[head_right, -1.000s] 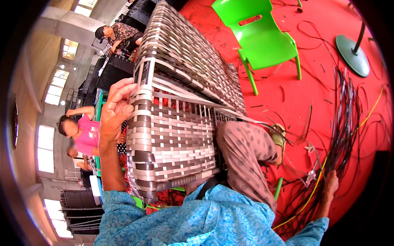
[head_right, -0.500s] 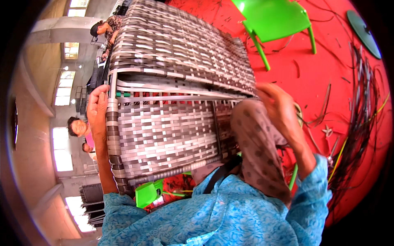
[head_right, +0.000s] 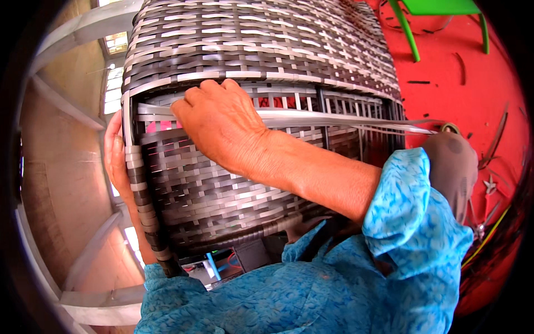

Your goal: The person weaves plastic strips into a furniture frame by hand, threading and pulling the strips across the woven structure.

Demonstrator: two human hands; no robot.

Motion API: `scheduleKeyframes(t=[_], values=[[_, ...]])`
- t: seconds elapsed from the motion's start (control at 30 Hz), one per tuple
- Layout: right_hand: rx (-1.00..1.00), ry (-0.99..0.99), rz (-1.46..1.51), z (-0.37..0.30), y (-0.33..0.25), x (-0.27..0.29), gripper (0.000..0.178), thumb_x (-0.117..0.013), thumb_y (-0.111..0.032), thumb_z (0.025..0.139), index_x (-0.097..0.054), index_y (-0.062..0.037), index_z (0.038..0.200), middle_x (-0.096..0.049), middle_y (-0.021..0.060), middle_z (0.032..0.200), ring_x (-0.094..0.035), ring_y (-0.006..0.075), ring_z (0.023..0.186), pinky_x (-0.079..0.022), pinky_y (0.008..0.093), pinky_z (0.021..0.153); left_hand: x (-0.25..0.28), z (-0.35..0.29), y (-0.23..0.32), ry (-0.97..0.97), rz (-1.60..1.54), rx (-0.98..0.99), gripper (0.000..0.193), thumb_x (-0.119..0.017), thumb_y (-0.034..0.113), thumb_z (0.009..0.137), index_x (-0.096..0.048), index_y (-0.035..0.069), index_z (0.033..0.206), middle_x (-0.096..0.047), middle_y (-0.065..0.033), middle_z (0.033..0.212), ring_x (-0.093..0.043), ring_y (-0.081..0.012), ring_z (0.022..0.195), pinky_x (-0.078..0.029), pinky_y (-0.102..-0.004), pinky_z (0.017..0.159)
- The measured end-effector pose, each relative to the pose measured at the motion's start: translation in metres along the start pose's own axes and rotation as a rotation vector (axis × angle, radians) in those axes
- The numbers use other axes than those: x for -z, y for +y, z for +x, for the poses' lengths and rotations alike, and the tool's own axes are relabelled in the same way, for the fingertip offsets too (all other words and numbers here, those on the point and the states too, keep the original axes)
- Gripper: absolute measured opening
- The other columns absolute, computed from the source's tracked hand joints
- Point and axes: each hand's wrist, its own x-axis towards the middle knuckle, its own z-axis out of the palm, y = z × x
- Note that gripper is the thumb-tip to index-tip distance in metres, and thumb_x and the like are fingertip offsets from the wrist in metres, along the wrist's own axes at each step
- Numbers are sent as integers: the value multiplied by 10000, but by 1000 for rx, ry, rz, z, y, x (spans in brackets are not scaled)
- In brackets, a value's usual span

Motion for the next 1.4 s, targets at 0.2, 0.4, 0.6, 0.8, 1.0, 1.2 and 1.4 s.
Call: scheduleKeyframes(t=[0.2,0.4,0.6,0.8,1.0,1.2,1.4], values=[[-35,8,286,-2,5,-4,162,-573,-40,682,-552,-57,841,-573,104,779,-575,295,761,-454,404,647,2,1,-9,-23,-114,45,509,-459,304,875,-414,-62,1225,-517,-146,1139,-508,-169,1014,-383,-289,909],[-37,0,473,-3,5,-5,212,-601,15,640,-551,-31,842,-591,145,801,-587,331,782,-480,404,651,14,6,-20,-35,-94,31,513,-446,316,853,-439,-61,1201,-512,-127,1129,-491,-178,1025,-361,-304,919],[-207,-75,708,-2,3,-13,101,-530,-35,732,-541,-1,826,-603,203,720,-599,370,684,-465,444,598,2,4,-11,5,-167,84,615,-484,382,821,-360,-49,1240,-493,-154,1143,-482,-197,1044,-351,-321,936],[-64,-28,757,-2,5,-20,126,-514,-19,770,-494,-30,894,-539,117,668,-554,280,609,-439,374,566,3,5,-18,-59,-221,88,609,-526,418,802,-386,-23,1199,-493,-157,1131,-485,-206,1037,-373,-335,921],[-170,-202,910,7,4,-9,81,-507,-33,767,-520,-7,842,-549,115,599,-560,282,552,-448,357,580,8,8,-9,-69,-220,65,623,-542,432,802,-379,-11,1207,-515,-174,1111,-507,-229,1006,-388,-331,904],[58,23,464,7,11,-13,118,-563,-29,747,-551,-32,864,-492,92,719,-552,271,738,-475,354,603,17,8,-23,-82,-191,94,629,-546,431,800,-374,1,1226,-520,-153,1100,-522,-217,990,-399,-335,900],[-260,-136,580,7,11,-15,238,-522,-19,781,-528,64,1004,-561,170,814,-574,311,790,-485,369,661,13,5,-19,-2,-204,55,643,-549,401,800,-361,8,1274,-467,-140,1204,-483,-206,1065,-367,-351,950]])
